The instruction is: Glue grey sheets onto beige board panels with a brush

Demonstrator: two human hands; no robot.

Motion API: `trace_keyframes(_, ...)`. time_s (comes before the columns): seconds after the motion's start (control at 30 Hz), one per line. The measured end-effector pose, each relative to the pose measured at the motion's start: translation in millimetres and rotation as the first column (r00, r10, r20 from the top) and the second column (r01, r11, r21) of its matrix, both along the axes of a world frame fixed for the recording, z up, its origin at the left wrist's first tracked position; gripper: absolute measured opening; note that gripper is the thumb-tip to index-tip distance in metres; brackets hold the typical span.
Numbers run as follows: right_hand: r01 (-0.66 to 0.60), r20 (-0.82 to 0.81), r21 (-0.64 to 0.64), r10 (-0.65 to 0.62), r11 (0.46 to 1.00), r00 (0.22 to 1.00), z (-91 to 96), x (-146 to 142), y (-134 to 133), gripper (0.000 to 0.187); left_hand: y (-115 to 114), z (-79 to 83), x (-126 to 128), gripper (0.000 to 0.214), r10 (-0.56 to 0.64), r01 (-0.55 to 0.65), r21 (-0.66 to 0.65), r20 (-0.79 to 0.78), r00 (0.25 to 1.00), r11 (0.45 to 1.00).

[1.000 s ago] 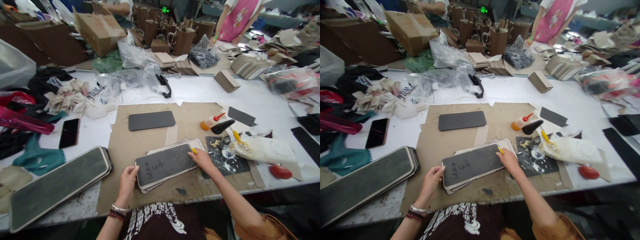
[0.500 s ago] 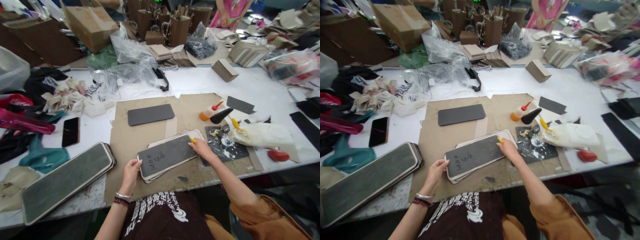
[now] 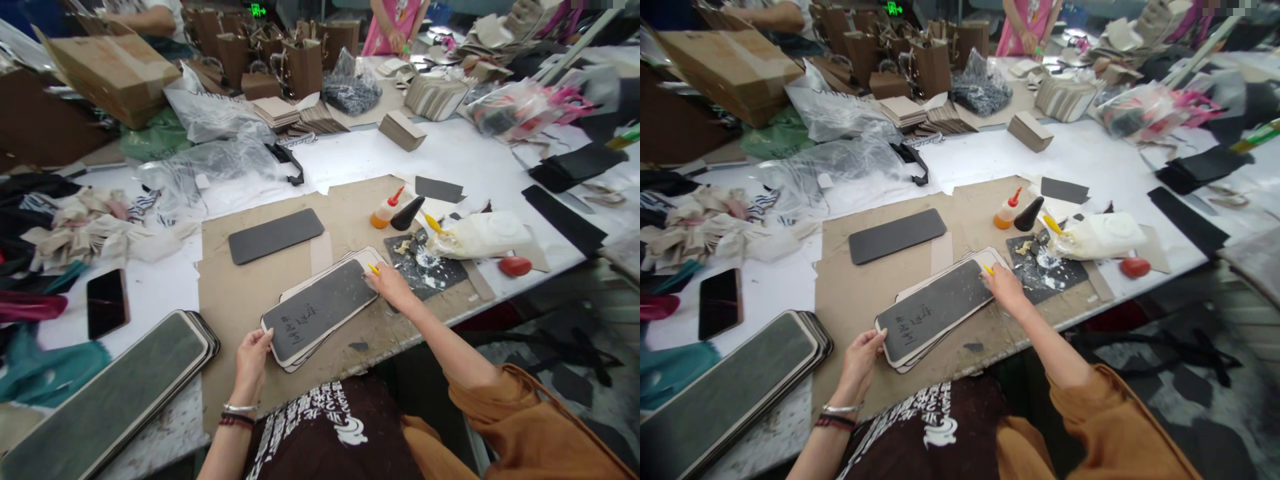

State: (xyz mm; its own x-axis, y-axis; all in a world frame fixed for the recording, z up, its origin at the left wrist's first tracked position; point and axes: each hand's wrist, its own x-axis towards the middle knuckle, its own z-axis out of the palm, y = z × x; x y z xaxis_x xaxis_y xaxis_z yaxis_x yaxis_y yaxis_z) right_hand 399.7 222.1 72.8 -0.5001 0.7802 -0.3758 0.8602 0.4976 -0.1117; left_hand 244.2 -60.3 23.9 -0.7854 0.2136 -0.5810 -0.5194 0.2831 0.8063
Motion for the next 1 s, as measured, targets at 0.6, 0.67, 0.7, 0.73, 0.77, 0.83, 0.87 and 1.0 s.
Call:
trace_keyframes(0.6,-0.448,-0.150,-0.236,0.423,0.862,0.894,-17.6,80.1,-106.7,0.021,-4.5,-4.1,-1.5,0.054,-0.059,0.055,-0.064,-0.051,0.997,0.996)
trace_keyframes(0.67,-0.430,-0.174,-0.239,0.397,0.871,0.901,-21.2,80.3,-106.5,0.022,-4.8,-2.9,-0.7,0.054,-0.066,0.062,-0.073,-0.054,0.996,0.995)
trace_keyframes(0.7,-0.411,-0.206,-0.239,0.367,0.880,0.907,-22.2,81.0,-105.6,0.021,-5.4,-2.5,-0.3,0.054,-0.072,0.068,-0.079,-0.055,0.996,0.995)
trace_keyframes(0.73,-0.384,-0.253,-0.240,0.324,0.892,0.912,-22.6,81.7,-103.9,0.019,-6.4,-2.2,0.0,0.053,-0.081,0.076,-0.086,-0.057,0.995,0.993)
trace_keyframes(0.77,-0.347,-0.311,-0.244,0.266,0.905,0.912,-22.3,82.5,-101.2,0.017,-7.8,-1.9,0.2,0.053,-0.090,0.084,-0.096,-0.058,0.994,0.992)
trace_keyframes(0.83,-0.252,-0.428,-0.276,0.116,0.928,0.896,-19.4,83.2,-92.7,0.014,-11.8,-0.5,0.0,0.052,-0.108,0.100,-0.125,-0.060,0.992,0.987)
trace_keyframes(0.87,-0.204,-0.470,-0.310,0.037,0.928,0.882,-16.8,83.0,-87.3,0.013,-13.8,1.3,-0.2,0.052,-0.108,0.097,-0.152,-0.069,0.992,0.984)
trace_keyframes(1.0,-0.123,-0.503,-0.500,-0.172,0.857,0.847,-0.8,78.8,-67.3,0.015,-11.3,20.4,5.6,0.055,-0.128,0.064,-0.284,-0.214,0.968,0.957)
